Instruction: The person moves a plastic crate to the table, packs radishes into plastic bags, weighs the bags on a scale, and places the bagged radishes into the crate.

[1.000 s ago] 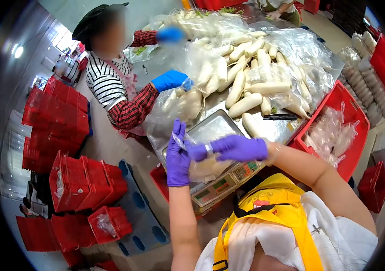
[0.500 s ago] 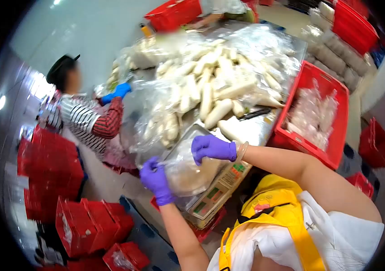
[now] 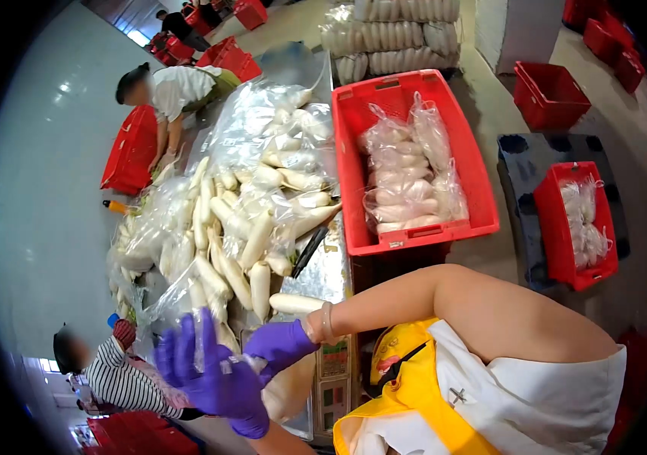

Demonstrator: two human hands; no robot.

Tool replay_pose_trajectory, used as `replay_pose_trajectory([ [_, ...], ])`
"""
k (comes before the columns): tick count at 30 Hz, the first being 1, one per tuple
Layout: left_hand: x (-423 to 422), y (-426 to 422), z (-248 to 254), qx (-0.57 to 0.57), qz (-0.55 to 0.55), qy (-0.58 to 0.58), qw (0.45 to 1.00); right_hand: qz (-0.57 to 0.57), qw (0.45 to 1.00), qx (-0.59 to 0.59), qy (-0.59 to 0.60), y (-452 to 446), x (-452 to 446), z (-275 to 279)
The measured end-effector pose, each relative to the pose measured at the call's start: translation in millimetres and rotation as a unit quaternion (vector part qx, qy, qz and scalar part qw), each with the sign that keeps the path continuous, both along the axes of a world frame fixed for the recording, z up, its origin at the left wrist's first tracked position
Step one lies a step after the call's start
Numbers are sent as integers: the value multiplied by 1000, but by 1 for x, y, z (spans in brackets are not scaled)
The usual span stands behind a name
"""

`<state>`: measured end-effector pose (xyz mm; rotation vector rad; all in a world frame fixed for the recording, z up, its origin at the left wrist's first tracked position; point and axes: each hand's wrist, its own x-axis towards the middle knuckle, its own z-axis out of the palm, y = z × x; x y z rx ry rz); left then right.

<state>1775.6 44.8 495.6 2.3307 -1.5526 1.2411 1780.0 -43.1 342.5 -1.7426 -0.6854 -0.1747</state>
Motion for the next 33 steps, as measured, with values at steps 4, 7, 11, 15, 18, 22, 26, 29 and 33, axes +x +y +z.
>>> replay_pose_trajectory([
  [4, 22, -57, 25, -102, -141, 220, 960, -207, 976, 59, -39, -79, -33, 26],
  [7, 28, -106, 11, -48, -181, 393, 900, -253, 954, 159, -32, -168, -59, 11],
  [11, 40, -162, -79, 56, -104, 644, 756, -479, 828, -253, 146, -279, -118, 27],
  [15, 24, -234, -242, 119, -125, 713, 680, -504, 846, -135, 108, -374, -138, -18],
  [18, -5, -300, -324, 148, -134, 762, 616, -588, 790, 39, 172, -423, -132, -64],
  [22, -45, -354, -403, 254, -13, 664, 703, -599, 729, 144, 299, -470, -124, -126],
  [26, -64, -358, -463, 218, -86, 781, 579, -582, 740, 77, 329, -468, -116, -162],
  [29, -75, -369, -373, 96, -157, 795, 578, -570, 740, 151, 324, -461, -104, -178],
  [33, -49, -354, -379, 276, 59, 621, 731, -568, 752, 105, 319, -442, -90, -198],
])
